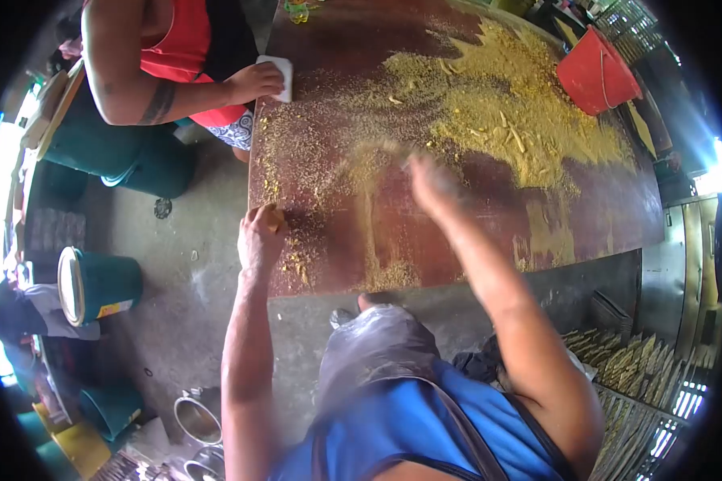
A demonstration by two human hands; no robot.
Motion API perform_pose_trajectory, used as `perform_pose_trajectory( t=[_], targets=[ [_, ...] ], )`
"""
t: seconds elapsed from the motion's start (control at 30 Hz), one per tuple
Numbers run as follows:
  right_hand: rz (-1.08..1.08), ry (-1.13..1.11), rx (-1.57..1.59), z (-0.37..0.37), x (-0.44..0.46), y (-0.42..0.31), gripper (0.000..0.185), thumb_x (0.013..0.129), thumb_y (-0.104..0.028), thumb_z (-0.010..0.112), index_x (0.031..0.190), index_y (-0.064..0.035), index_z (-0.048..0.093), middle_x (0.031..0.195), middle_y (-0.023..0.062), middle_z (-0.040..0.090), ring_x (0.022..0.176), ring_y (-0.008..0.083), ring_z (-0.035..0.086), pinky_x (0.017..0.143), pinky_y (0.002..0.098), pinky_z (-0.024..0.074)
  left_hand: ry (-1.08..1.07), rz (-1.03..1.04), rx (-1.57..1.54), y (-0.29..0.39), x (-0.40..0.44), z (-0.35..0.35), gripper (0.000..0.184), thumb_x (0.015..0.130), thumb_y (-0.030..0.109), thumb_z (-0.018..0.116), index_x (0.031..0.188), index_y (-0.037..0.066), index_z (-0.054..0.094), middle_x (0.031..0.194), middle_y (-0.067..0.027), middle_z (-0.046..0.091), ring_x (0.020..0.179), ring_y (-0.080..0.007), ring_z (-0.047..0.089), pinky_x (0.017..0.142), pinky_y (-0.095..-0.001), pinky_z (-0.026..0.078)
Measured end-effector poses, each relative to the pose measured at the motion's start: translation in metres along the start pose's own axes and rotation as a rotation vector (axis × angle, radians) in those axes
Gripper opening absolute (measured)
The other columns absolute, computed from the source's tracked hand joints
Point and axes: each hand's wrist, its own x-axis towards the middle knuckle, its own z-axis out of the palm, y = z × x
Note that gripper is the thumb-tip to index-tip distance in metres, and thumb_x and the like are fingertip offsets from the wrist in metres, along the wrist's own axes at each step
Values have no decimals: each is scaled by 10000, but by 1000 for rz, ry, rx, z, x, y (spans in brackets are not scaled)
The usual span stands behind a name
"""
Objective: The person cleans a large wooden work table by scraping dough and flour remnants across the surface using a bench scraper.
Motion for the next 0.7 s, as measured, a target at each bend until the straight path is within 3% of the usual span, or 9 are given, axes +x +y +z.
perform_pose_trajectory(
  t=[0.03, 0.13, 0.2, 0.33, 0.43, 0.5, 0.53, 0.6, 0.7],
  targets=[
    [109, -73, 87, -19, 27, 17, 467, 1033, -364, 204, 1199, -48, 504, 659, 14, 500, 431, 65, 365, 332, 220, 284, -2, -81, -102, -2, 0, -8, 349, 749, 152, 716, 1089, 105, 649, 1074, -118, 631, 964, -270, 609, 826, -377, 504],
    [-265, 208, -436, -58, 46, 55, 320, 961, -222, 402, 1222, -57, 489, 747, 107, 599, 602, 243, 557, 516, 382, 437, 63, -291, -324, -15, -19, -48, 345, 770, 139, 740, 1097, 83, 647, 999, -92, 647, 858, -170, 634, 734, -291, 506],
    [-268, 63, -539, -60, 25, 48, 352, 896, -124, 521, 1245, -98, 482, 873, 202, 631, 729, 370, 623, 620, 478, 500, 98, -372, -501, -50, -57, -64, 360, 803, 117, 721, 1142, 58, 616, 1016, -55, 645, 867, -127, 619, 739, -256, 495],
    [-591, 222, -491, -48, 13, 85, 253, 905, -142, 547, 1149, -76, 544, 852, 189, 634, 690, 313, 626, 599, 423, 540, 203, -685, -613, -80, -142, -82, 392, 840, 95, 694, 1203, 28, 563, 1046, -56, 630, 925, -99, 582, 777, -237, 481],
    [-580, 206, -310, -28, -22, 52, 189, 907, -126, 555, 1077, -44, 568, 831, 151, 637, 682, 250, 626, 526, 350, 538, 307, -723, -689, -97, -183, -80, 374, 853, 90, 683, 1201, 20, 566, 1047, -54, 627, 924, -99, 579, 805, -232, 466],
    [-836, 193, -361, -7, -57, -3, 159, 887, -98, 577, 1032, -36, 563, 829, 112, 635, 694, 214, 618, 486, 288, 530, 345, -791, -739, -103, -184, -77, 369, 859, 85, 677, 1202, 8, 564, 1053, -48, 624, 928, -101, 575, 828, -233, 452],
    [-1037, 186, -271, 21, -67, -18, 170, 894, -109, 549, 1051, -47, 553, 904, 90, 633, 723, 212, 618, 506, 296, 547, 331, -780, -749, -107, -176, -77, 369, 859, 85, 677, 1202, 8, 564, 1053, -48, 624, 928, -101, 575, 828, -233, 452],
    [-1081, -48, -330, 73, -114, -64, 241, 889, -127, 487, 1116, -57, 530, 1079, 117, 591, 801, 225, 632, 512, 310, 565, 259, -653, -777, -116, -148, -75, 375, 857, 81, 678, 1206, 9, 563, 1056, -45, 620, 933, -100, 566, 827, -236, 448],
    [-1160, -8, -609, 138, -162, -118, 300, 876, -118, 497, 1164, -34, 503, 1074, 183, 570, 771, 235, 640, 480, 315, 557, 171, -547, -848, -148, -129, -80, 381, 858, 80, 677, 1212, 4, 559, 1049, -42, 618, 936, -98, 559, 829, -238, 445]
  ],
)
